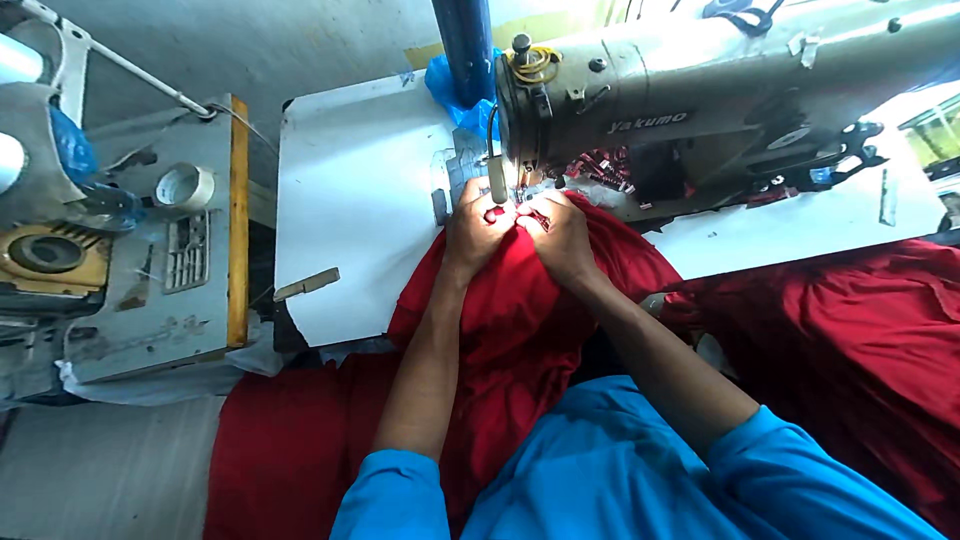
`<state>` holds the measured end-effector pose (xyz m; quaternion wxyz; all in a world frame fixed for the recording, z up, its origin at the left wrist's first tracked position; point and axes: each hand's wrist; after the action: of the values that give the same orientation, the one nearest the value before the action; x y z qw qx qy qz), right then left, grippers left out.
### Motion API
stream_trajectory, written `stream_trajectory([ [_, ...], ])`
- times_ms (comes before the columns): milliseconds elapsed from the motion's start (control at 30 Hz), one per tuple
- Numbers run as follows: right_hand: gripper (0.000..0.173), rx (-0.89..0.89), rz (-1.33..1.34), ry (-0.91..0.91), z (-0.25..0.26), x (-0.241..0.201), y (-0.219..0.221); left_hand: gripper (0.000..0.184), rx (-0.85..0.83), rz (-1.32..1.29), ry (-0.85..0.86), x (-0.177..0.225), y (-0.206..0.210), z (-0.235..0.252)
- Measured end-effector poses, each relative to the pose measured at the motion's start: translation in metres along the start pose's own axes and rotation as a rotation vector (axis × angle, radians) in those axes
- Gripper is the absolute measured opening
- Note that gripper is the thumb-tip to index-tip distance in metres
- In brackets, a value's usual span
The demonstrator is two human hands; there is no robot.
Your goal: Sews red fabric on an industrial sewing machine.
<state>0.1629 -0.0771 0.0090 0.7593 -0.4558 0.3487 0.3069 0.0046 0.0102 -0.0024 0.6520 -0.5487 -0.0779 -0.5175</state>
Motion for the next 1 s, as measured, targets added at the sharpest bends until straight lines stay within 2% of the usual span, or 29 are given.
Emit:
stream_trajectory([
  [333,0.009,-0.058,0.001,0.084,0.004,-0.001,-0.003,0.004,0.005,-0.051,0.006,0.004,-0.001,-0.001],
  [467,0.013,-0.129,-0.025,0.118,0.008,-0.001,-0.005,0.014,-0.001,-0.115,0.053,0.005,-0.003,-0.002],
  [1000,0.015,-0.209,-0.022,0.173,0.016,-0.002,-0.01,0.006,-0.041,-0.149,0.072,0.004,-0.008,-0.002],
])
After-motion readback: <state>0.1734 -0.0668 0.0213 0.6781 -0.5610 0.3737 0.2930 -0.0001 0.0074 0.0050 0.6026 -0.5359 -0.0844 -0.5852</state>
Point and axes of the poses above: each hand's wrist, its own z-axis towards the middle knuckle, its own y-axis out of the palm, x = y × z, and after that the axes turned 6 degrees about z, right-handed
